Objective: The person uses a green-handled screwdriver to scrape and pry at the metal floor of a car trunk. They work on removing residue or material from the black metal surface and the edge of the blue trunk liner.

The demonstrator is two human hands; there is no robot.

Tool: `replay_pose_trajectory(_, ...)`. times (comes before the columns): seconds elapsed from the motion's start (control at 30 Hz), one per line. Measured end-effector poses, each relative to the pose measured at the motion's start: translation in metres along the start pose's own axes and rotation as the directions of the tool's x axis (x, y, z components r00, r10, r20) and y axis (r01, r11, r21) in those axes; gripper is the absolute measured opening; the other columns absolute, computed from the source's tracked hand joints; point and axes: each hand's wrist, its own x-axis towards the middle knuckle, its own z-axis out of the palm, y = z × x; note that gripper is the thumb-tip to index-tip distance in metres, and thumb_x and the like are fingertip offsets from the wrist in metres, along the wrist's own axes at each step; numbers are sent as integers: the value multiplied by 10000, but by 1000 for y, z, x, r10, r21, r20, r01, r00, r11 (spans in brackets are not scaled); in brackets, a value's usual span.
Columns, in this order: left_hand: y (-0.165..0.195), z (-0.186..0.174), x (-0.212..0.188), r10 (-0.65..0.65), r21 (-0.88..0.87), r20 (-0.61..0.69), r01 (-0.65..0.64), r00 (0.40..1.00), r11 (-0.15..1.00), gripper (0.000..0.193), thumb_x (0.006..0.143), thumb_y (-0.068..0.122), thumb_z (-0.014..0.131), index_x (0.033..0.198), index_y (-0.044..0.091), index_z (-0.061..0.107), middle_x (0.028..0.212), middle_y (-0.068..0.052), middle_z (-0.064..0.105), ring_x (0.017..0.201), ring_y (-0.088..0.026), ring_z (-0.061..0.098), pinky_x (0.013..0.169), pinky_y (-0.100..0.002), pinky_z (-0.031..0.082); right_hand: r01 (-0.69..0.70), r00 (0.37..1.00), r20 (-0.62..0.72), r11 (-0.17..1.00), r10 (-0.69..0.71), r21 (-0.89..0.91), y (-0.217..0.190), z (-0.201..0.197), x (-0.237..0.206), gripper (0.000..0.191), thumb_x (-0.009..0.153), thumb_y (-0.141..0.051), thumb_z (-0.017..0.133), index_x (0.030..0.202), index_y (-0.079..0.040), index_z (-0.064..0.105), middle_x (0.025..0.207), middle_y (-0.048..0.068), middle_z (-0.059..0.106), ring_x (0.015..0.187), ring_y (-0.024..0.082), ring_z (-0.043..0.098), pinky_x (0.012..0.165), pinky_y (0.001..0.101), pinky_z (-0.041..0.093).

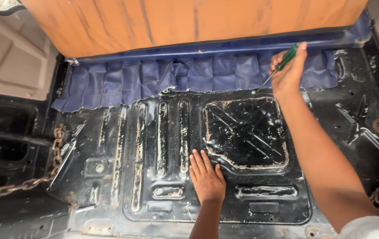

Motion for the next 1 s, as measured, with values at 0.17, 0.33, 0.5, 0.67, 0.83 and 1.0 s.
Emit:
replay_pose_trajectory(0.17,1,3,3,-7,-12,-33,7,999,1000,664,1020,385,365,1560,10,273,1655,-196,176,1512,-359,177,1183,-492,188,0,1000,15,998,-1,64,3,0,2,652,963,-751,404,772,-130,446,729,48,467,717,203,442,690,358,354)
replay_pose_trajectory(0.33,1,4,2,-11,8,16,11,1000,1000,661,1011,376,359,1553,11,263,1654,-203,164,1516,-356,169,1186,-491,185,-38,999,-10,982,40,185,3,-4,-1,651,990,-734,390,782,-119,439,754,51,452,739,207,420,713,367,336)
replay_pose_trajectory(0.5,0,5,2,-5,17,-6,5,1000,1000,653,1019,374,349,1554,9,263,1656,-201,167,1521,-356,167,1192,-492,183,-40,999,6,989,39,141,6,-8,-1,676,968,-754,357,741,-122,435,726,56,449,719,215,423,695,367,336)
replay_pose_trajectory(0.67,1,4,4,-17,26,34,16,999,1000,656,1017,376,337,1557,13,254,1655,-200,158,1519,-351,159,1190,-488,179,-31,1000,8,995,30,94,10,-10,2,660,969,-750,362,765,-128,437,740,52,456,727,212,431,705,368,350)
replay_pose_trajectory(0.83,2,2,5,-21,30,70,19,997,999,661,1019,378,329,1565,18,231,1657,-194,140,1520,-344,154,1193,-487,173,-27,1000,16,998,26,64,11,-12,3,631,988,-734,389,812,-130,442,764,45,457,749,201,438,711,370,346)
replay_pose_trajectory(1.0,1,2,5,-28,27,79,26,997,999,664,1019,379,326,1569,23,220,1658,-192,132,1521,-343,148,1192,-487,173,-29,1000,9,997,29,69,11,-9,2,654,970,-754,373,786,-129,436,743,43,455,729,201,436,695,363,344)
